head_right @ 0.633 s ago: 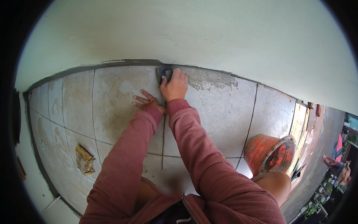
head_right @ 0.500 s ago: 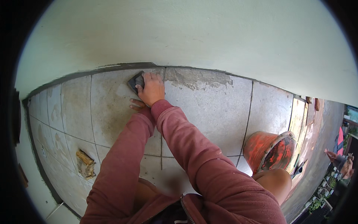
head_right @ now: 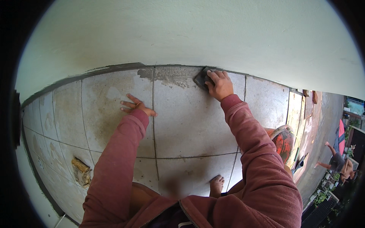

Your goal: Apply grout to the seams between floor tiles using a trowel and cleaning up excess with a cloth.

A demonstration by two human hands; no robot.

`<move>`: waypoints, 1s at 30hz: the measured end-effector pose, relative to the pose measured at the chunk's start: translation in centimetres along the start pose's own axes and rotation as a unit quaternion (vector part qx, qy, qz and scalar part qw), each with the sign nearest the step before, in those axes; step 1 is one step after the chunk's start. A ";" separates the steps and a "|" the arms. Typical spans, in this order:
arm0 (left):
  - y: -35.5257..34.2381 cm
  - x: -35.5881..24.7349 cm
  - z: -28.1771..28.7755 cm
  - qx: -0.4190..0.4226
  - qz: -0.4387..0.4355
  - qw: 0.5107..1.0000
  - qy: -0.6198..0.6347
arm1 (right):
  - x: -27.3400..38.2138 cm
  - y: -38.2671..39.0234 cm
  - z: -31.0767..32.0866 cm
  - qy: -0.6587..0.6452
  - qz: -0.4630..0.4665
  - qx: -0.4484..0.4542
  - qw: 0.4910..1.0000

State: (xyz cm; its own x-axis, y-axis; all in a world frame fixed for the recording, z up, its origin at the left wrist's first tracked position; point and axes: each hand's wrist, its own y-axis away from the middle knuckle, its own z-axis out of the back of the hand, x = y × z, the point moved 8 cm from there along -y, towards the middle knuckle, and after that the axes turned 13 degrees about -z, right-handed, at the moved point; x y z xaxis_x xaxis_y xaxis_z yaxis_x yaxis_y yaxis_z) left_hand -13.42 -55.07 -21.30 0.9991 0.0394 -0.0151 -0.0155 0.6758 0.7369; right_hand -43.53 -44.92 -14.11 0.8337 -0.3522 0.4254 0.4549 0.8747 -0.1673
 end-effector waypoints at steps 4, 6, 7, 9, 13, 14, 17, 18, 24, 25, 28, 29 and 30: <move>0.2 0.5 0.4 -0.002 0.035 0.999 -0.017 | -7.9 2.6 2.5 0.037 -0.157 -0.016 0.987; 0.1 0.4 0.1 -0.004 0.031 0.999 -0.010 | -10.6 5.2 2.3 -0.148 -0.348 -0.060 0.924; 0.1 -0.1 -0.1 -0.005 0.021 1.000 -0.005 | -11.1 5.8 1.8 -0.185 -0.349 -0.105 0.913; 0.1 -0.1 -0.1 -0.008 0.022 1.000 -0.007 | -9.4 5.0 -0.1 -0.174 -0.339 -0.146 0.913; 0.1 0.4 -0.2 0.000 0.014 1.000 -0.010 | -0.5 2.0 -2.4 -0.073 -0.283 -0.195 0.936; 0.4 0.4 -0.3 0.003 0.014 1.000 -0.013 | 1.4 1.8 -3.0 -0.078 -0.282 -0.197 0.936; 0.1 0.3 -0.2 -0.003 0.020 1.000 -0.021 | 7.7 0.2 -5.3 -0.095 -0.260 -0.169 0.946; 0.1 0.1 0.0 0.000 0.017 1.000 -0.023 | 9.4 -0.3 -5.9 -0.101 -0.259 -0.164 0.946; -2.9 -1.2 -3.1 -0.447 -0.077 0.882 -0.131 | 19.0 -3.4 -9.9 -0.252 -0.178 -0.031 0.951; -4.2 -0.9 -3.4 -0.425 -0.090 0.892 -0.126 | 20.0 -3.6 -9.4 -0.338 -0.173 -0.007 0.925; -5.8 2.6 -4.0 -0.348 -0.101 0.925 -0.116 | 18.0 -1.2 -7.3 -0.463 -0.195 -0.027 0.864; -4.1 2.2 -1.7 -0.348 -0.091 0.926 -0.115 | 14.8 0.1 -5.8 -0.464 -0.232 -0.065 0.853; -2.0 0.6 0.1 -0.171 -0.042 0.982 -0.070 | 9.9 1.6 -5.8 -0.445 -0.278 -0.106 0.845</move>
State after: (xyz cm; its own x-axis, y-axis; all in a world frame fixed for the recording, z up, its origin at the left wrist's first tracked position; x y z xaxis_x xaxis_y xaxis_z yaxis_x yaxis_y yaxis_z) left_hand -12.79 -56.44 -22.71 0.9927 -0.1123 0.0443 0.0789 0.8811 0.4663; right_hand -32.71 -48.94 -15.29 -0.0506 -0.2170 0.9749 0.8227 0.5444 0.1639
